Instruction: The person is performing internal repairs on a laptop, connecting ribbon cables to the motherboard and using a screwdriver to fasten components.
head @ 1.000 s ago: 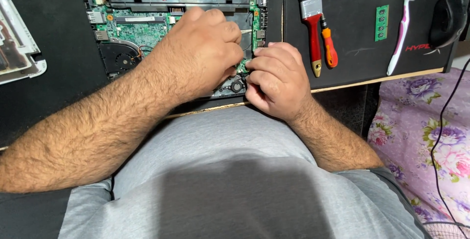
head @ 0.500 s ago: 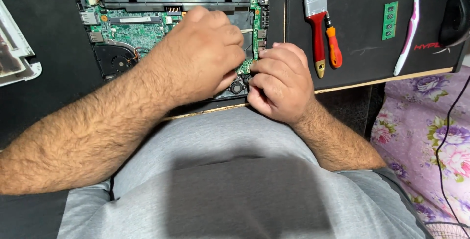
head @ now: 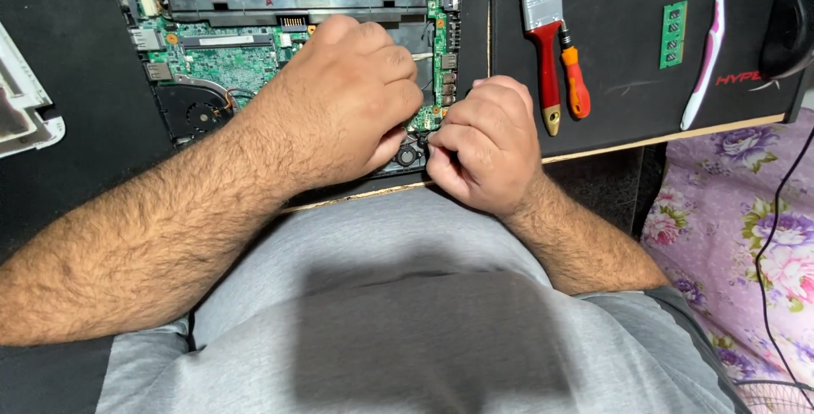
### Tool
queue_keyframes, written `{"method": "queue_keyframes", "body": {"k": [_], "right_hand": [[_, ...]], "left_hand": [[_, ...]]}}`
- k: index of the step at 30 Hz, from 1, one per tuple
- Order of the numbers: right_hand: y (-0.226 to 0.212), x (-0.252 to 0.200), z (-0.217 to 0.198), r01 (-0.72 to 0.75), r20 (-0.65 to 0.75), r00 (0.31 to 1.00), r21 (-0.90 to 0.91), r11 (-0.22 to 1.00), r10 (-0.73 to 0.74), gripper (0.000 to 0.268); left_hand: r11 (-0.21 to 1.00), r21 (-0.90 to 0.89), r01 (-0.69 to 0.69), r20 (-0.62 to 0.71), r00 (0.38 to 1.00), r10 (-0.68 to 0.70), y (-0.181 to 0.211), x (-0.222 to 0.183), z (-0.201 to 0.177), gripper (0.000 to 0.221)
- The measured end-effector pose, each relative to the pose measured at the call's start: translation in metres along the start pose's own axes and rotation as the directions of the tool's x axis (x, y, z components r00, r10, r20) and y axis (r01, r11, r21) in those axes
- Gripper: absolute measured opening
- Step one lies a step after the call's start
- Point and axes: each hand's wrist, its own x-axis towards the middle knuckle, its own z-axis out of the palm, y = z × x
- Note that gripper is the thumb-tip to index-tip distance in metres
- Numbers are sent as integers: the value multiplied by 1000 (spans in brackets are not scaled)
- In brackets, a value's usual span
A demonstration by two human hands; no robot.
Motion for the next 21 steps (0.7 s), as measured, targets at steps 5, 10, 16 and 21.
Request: {"method": "queue_keyframes", "body": {"k": [5, 10, 16, 21], "right_hand": [[-1, 1, -4, 20, 42, 999, 46, 999, -22, 9], [5, -5, -10, -26, 72, 997, 60, 998, 22, 5], [12, -8, -14, -116, 51, 992, 9, 993, 115, 12], [18, -9, -10, -195, 101, 976, 6, 981, 194, 37]], "left_hand": [[1000, 2, 1, -22, 1000, -1, -1, -2, 2, 15], [1000, -3, 3, -3, 1000, -3, -2, -3, 2, 20], [999, 32, 18, 15, 1000, -18, 0, -3, 0, 21], [998, 51, -45, -14, 999, 46, 1, 0, -2, 22]]}}
